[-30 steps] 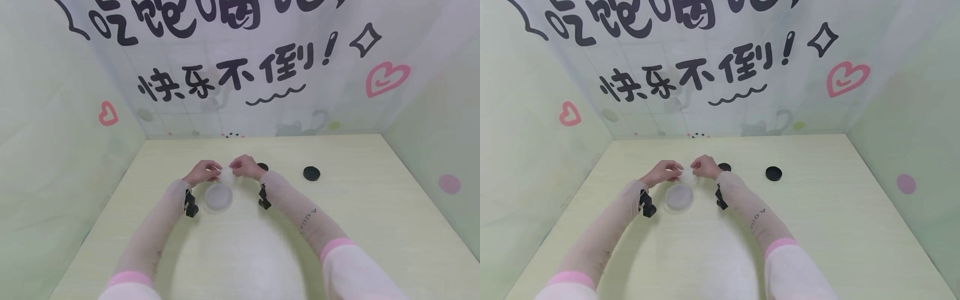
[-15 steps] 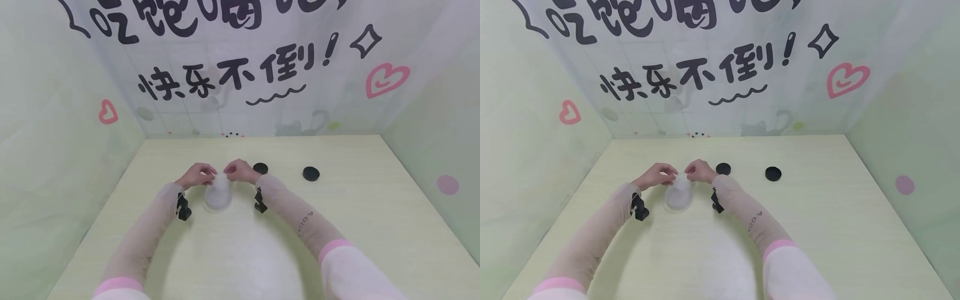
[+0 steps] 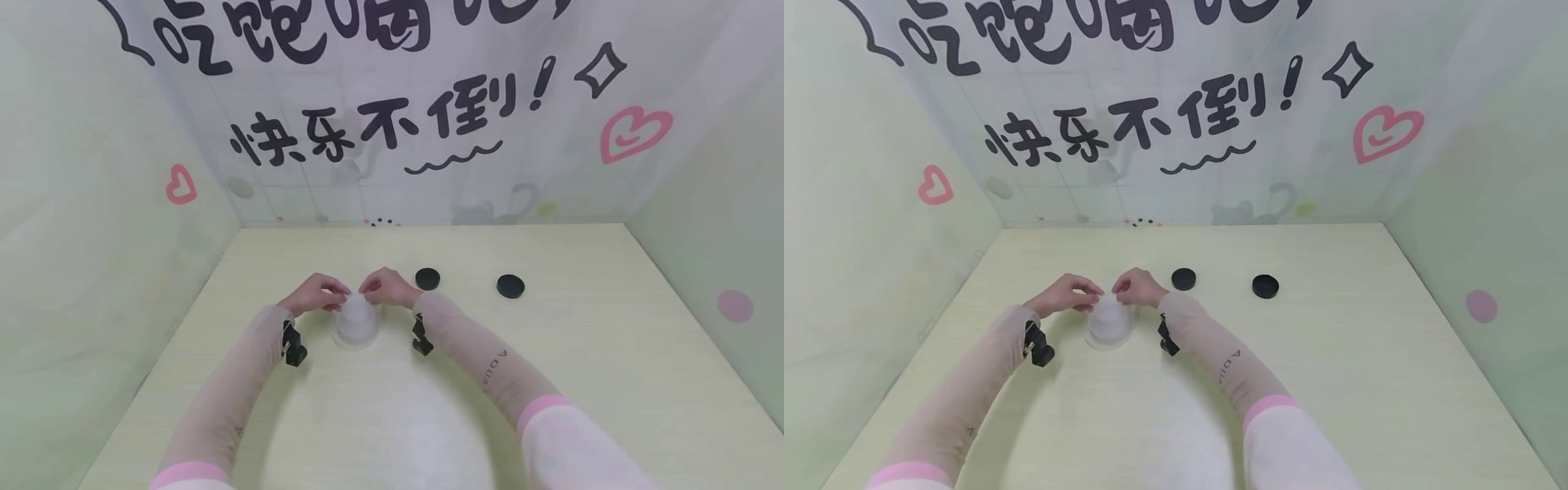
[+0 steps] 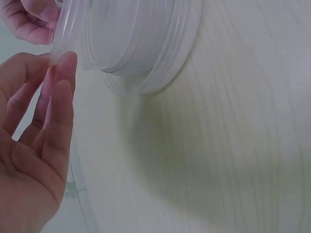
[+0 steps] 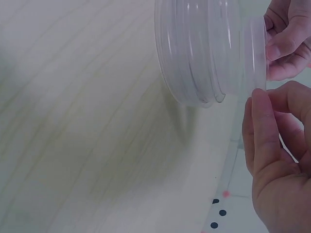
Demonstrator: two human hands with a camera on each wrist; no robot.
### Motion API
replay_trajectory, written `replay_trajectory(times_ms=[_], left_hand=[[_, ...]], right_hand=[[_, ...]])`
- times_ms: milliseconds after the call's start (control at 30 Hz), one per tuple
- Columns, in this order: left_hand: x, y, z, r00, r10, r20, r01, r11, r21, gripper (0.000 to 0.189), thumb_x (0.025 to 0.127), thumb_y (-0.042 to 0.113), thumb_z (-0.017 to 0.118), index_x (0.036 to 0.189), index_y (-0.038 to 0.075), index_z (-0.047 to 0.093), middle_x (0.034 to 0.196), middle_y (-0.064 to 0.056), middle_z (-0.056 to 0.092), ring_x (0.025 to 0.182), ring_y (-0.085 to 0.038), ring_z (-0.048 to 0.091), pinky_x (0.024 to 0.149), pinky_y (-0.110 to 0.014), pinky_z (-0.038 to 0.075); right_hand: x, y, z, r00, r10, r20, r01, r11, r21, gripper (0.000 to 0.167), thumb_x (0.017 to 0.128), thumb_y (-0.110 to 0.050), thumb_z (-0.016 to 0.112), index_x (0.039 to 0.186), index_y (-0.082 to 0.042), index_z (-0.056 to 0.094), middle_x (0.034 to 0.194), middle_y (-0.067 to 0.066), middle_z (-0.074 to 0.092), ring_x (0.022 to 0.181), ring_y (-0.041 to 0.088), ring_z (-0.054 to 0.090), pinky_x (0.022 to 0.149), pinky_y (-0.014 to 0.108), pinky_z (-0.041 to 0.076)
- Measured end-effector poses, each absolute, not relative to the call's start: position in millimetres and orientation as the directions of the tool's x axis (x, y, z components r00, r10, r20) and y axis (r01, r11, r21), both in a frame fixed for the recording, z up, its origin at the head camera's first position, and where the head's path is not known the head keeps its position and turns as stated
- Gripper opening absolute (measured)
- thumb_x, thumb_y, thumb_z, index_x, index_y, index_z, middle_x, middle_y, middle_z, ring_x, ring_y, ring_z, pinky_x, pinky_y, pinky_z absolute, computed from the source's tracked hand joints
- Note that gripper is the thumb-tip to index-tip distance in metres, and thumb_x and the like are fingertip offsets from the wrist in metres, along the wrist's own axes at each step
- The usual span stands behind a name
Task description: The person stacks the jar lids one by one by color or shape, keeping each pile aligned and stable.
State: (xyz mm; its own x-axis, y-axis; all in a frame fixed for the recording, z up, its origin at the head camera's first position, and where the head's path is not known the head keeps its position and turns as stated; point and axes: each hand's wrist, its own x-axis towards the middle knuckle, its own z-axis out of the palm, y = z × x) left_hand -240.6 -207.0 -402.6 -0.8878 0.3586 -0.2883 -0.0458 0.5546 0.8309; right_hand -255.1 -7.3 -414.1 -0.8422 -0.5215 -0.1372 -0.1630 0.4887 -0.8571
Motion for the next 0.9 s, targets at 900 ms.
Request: replay_trajectory(times_ms=[900], left_hand=[[-224.8,-203.6,-392.8,-0.853,0.432,-0.294,0.007,0.572,0.82,0.023,0.084,0.003,0.057,0.103,-0.008,0.059,0.092,-0.015,0.062,0.076,-0.018,0.06,0.068,-0.036,0.05]], right_hand=[[-248.6,-6.2,-419.7,-0.815,-0.574,-0.081,-0.262,0.489,-0.832,0.014,0.077,0.001,0.061,0.091,0.0,0.066,0.085,0.008,0.065,0.078,0.014,0.059,0.066,0.02,0.049]])
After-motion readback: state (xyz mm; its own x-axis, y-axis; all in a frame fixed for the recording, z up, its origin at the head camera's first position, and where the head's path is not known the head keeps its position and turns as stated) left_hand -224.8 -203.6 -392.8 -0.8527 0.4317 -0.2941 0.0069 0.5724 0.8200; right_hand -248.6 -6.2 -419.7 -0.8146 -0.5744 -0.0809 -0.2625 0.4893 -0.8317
